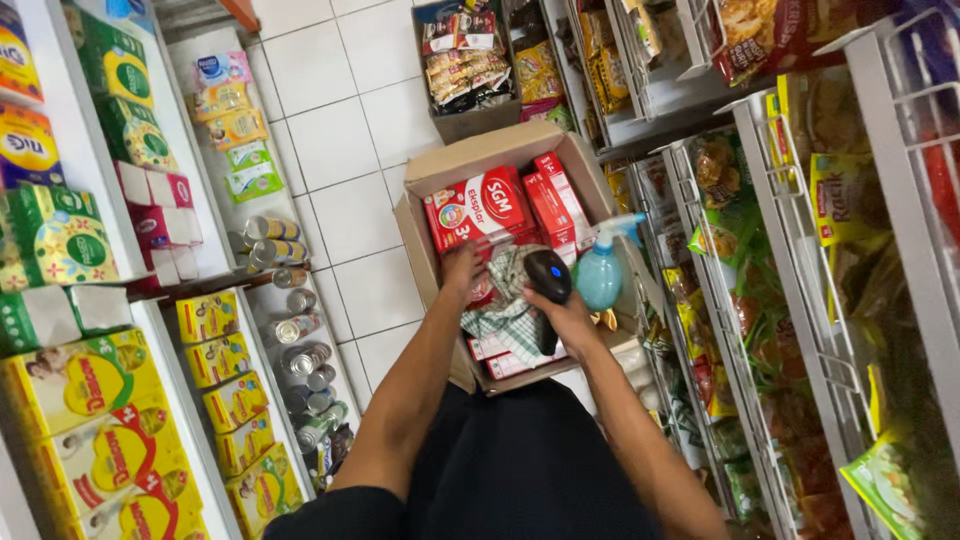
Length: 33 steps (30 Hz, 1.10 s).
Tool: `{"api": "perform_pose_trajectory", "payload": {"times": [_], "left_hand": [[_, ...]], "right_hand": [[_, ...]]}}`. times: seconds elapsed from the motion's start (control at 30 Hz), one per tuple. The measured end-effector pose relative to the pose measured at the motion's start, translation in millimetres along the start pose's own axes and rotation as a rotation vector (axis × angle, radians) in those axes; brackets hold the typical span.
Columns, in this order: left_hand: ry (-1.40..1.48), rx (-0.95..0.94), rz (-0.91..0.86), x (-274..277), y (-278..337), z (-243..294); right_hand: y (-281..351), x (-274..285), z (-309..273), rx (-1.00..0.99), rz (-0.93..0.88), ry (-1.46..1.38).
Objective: The person uses a handheld scanner to scan barcodes on boxes of milk powder and places the boxes onto shelves in a convenience store.
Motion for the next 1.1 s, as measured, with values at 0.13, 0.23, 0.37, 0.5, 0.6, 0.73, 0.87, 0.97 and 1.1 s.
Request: {"api": "perform_pose_trajectory", "payload": {"times": [0.13,0.23,0.37,0.5,0.6,0.73,0.87,0.97,1.1], "left_hand": [[0.407,0.19,0.011,-9.0,-13.2,-5.5],[0.761,0.144,0.092,-22.3,-26.4,-11.9],[0.602,0.203,0.244,-18.8,-40.2,-21.4],[0.491,0.25,0.188,-15.0,-41.7,-22.7],[0.177,0.146,0.086,-14.0,-22.4,-14.5],[-0.81,-0.418,0.002,-21.8,29.8,36.7],[-1.475,-0.899,-0.035,-34.4,42.2,92.4],[-1.72,-0.824,0.04,-26.4,11.8,91.2],[-1.92,-0.916,0.19,-28.7,-0.8,69.9]], "right_hand": [[26.4,-8.7,-6.5,0.098,0.093,-0.007],[41.8,-14.7,-8.2,0.072,0.135,0.014],[55.8,-17.1,-16.3,0.051,0.213,0.175],[65.4,-15.3,-17.8,0.046,0.27,0.28],[67.9,-16.2,-17.1,0.058,0.272,0.293],[66.0,-19.2,-19.0,0.056,0.275,0.272],[69.4,-20.3,-30.4,0.069,0.306,0.424],[77.5,-23.0,-39.8,0.193,0.334,0.478],[77.5,-23.1,-35.9,0.07,0.337,0.476]]}}
Point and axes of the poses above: each hand's wrist, its own y-axis away from the middle knuckle, its own x-axis out of the back of the hand, z = x × y, the point moved 5 cm from there along -y, towards the middle knuckle, and after that the axes turned 4 degrees about -z, right-handed, at the moved point
